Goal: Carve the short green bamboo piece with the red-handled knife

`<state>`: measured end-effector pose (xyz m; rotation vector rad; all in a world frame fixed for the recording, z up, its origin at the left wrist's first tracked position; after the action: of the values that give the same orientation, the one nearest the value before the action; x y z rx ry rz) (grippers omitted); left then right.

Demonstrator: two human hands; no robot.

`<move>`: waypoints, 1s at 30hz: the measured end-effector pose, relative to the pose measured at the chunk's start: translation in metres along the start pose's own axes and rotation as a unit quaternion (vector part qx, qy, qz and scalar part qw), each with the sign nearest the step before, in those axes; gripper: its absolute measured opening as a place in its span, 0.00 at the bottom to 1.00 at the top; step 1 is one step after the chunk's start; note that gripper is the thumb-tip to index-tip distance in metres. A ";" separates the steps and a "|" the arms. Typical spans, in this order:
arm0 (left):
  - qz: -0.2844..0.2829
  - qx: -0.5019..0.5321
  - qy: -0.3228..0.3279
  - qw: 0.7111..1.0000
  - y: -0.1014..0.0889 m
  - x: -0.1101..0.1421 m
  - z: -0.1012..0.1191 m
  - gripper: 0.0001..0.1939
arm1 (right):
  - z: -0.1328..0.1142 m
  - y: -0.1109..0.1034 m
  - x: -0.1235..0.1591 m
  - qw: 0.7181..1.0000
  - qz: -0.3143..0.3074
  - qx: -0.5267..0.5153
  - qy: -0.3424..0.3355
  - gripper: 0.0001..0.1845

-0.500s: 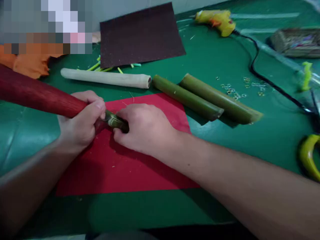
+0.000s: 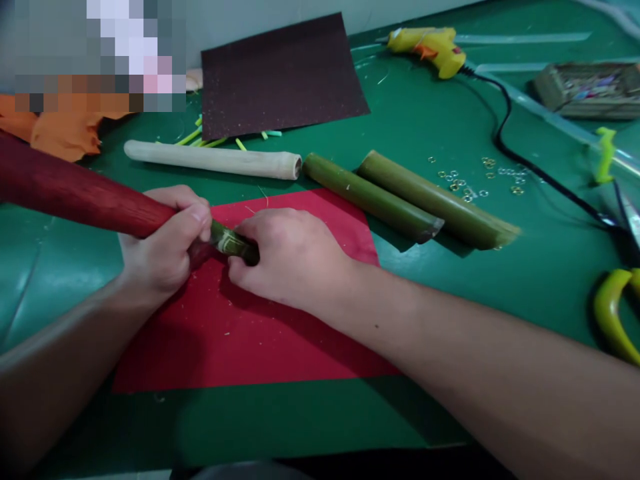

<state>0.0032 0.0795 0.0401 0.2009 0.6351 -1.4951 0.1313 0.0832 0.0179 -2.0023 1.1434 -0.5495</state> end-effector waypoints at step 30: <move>-0.131 -0.037 0.034 0.990 0.015 0.002 0.011 0.14 | -0.005 0.001 0.000 0.999 -0.017 -0.033 -0.025 0.08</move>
<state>0.0200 0.0731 0.0446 0.1144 0.7948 -1.7177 0.1278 0.0807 0.0198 -2.0837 1.1132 -0.4814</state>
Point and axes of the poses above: each hand's wrist, its own x-axis away from the middle knuckle, its own y-axis out of the palm, z = x × y, the point moved 9 cm from there along -x, towards the middle knuckle, and after that the axes turned 3 degrees about y, right-handed, at the moved point
